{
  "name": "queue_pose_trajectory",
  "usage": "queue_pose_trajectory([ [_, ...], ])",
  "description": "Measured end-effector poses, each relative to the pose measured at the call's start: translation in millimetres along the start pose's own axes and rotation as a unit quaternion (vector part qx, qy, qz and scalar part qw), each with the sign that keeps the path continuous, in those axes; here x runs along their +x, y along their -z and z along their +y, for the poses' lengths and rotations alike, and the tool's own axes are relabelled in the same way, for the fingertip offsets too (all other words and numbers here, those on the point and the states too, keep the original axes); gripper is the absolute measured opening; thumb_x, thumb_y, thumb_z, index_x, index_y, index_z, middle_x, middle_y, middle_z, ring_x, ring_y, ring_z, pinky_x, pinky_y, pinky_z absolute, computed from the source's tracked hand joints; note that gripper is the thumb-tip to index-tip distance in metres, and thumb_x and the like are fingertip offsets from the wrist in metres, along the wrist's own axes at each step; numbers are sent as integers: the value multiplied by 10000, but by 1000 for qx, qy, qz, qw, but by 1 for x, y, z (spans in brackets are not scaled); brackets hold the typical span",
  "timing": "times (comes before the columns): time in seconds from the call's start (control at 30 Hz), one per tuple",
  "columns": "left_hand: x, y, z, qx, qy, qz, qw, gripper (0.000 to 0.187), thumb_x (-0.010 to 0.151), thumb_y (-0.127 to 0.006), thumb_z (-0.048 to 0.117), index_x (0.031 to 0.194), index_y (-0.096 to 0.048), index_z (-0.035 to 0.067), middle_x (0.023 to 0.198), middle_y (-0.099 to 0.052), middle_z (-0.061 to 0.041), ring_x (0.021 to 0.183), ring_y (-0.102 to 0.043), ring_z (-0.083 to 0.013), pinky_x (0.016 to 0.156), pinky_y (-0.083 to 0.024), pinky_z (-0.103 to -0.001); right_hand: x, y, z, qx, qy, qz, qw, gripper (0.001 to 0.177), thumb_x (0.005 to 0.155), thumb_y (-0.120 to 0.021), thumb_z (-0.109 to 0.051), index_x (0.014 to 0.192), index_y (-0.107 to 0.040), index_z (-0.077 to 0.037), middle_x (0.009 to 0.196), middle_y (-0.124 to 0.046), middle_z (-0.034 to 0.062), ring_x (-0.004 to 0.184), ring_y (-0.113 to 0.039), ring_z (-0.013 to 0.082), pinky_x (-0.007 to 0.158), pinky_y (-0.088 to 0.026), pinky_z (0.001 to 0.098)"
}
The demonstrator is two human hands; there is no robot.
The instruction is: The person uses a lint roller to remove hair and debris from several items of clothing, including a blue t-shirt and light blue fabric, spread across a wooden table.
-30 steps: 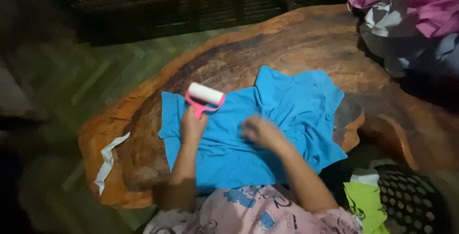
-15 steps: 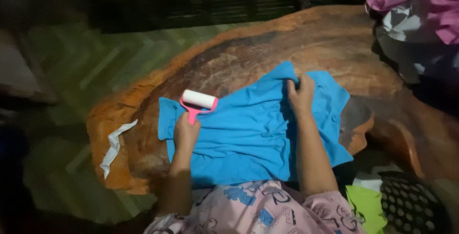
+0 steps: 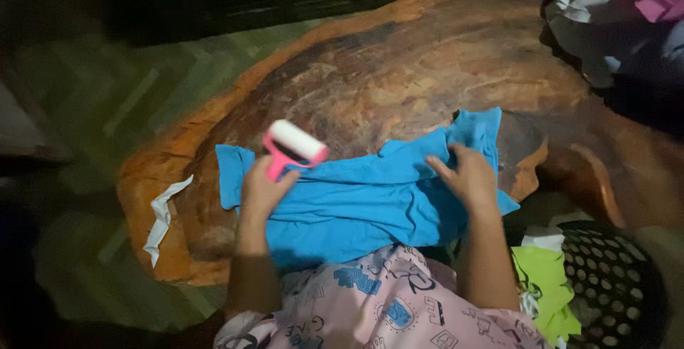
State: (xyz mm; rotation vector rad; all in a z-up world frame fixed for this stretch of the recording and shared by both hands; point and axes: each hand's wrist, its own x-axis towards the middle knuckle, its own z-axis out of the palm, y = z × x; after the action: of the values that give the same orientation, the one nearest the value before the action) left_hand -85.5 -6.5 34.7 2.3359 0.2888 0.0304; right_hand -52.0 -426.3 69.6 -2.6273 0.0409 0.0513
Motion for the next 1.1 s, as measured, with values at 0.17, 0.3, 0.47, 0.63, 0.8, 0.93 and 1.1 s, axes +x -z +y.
queue_pose_trajectory([
  [0.17,-2,-73,47,-128,-124,-139,974,338,985,-655,386,1046,-719,59,969,-743,-140,880,-718,-265,785,-552,-384,13,-42,-21,-8,19,122,992,598,811,-816,-509,1142,-678,-31,841,-717,223,793,-697,417,685,-528,510],
  [0.3,0,-111,50,-67,-71,-162,982,415,926,-635,438,972,-762,45,890,-729,-198,810,-694,-328,690,-528,-429,14,-67,-1,4,-32,159,987,317,982,-723,-370,1080,-665,-74,823,-700,213,774,-677,437,687,-512,527],
  [0.47,13,-57,-24,46,-4,-114,992,464,981,-602,475,856,-748,52,793,-701,-207,712,-688,-383,660,-493,-500,14,-80,22,58,-3,227,972,279,1001,-698,-331,1093,-648,-72,841,-690,214,766,-659,446,660,-500,531],
  [0.63,-6,6,-23,168,-2,-62,984,509,987,-563,529,839,-789,97,790,-702,-183,734,-658,-396,643,-478,-532,20,-84,22,56,-33,197,978,267,1003,-698,-356,1053,-652,-97,754,-670,188,720,-657,429,648,-489,538],
  [0.8,-5,-37,56,-84,71,-151,982,418,825,-593,577,908,-789,217,731,-751,-108,657,-730,-305,601,-529,-457,20,-89,25,43,-9,225,973,269,1005,-719,-357,1048,-650,-101,746,-665,181,701,-655,423,622,-487,528],
  [0.93,-6,-97,93,39,-57,-116,991,574,859,-624,683,786,-766,131,767,-715,-150,712,-680,-350,622,-491,-482,17,-90,27,49,-17,218,975,259,1003,-717,-345,1067,-652,-102,741,-662,185,697,-654,421,625,-491,526],
  [1.1,3,-66,45,51,40,-166,984,625,852,-602,714,770,-743,111,771,-710,-162,703,-673,-355,620,-484,-478,18,-88,27,53,-2,225,973,240,1019,-698,-336,1079,-652,-109,808,-687,186,754,-664,427,657,-496,527],
])
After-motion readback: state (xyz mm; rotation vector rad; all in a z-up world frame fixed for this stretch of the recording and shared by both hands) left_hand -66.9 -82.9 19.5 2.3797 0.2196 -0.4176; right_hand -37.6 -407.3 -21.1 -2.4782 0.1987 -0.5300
